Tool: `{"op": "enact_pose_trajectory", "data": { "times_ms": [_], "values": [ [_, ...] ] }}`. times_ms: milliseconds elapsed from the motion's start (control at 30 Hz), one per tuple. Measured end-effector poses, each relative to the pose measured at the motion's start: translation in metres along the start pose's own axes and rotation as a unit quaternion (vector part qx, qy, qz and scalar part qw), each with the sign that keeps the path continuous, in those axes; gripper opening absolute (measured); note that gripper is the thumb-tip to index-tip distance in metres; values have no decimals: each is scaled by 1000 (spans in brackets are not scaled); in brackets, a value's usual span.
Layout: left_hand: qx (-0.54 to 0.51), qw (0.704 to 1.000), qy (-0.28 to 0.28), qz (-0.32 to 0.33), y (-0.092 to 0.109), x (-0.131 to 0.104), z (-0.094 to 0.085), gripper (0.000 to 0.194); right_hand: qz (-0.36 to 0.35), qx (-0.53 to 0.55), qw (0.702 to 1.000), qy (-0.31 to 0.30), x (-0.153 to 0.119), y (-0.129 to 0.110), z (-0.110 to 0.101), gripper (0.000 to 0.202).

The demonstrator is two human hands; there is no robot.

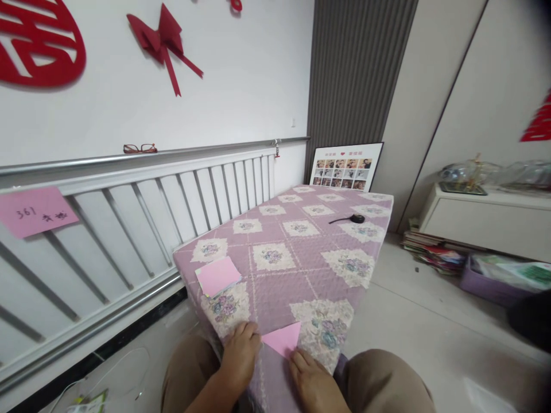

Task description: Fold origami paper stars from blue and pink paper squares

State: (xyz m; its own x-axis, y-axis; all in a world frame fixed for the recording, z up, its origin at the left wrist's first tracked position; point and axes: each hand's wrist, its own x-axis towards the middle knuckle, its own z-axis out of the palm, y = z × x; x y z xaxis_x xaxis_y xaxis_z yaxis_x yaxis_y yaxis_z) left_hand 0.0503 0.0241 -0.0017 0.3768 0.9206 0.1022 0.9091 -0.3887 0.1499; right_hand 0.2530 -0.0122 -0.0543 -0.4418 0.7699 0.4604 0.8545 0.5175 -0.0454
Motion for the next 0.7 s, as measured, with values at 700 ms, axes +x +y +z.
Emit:
{"op": "enact_pose_trajectory", "data": {
  "times_ms": [700],
  "values": [
    [-11, 994, -82, 69, 42, 5, 26, 44, 6, 5, 1000, -5, -12, 5, -4, 39]
  ]
}}
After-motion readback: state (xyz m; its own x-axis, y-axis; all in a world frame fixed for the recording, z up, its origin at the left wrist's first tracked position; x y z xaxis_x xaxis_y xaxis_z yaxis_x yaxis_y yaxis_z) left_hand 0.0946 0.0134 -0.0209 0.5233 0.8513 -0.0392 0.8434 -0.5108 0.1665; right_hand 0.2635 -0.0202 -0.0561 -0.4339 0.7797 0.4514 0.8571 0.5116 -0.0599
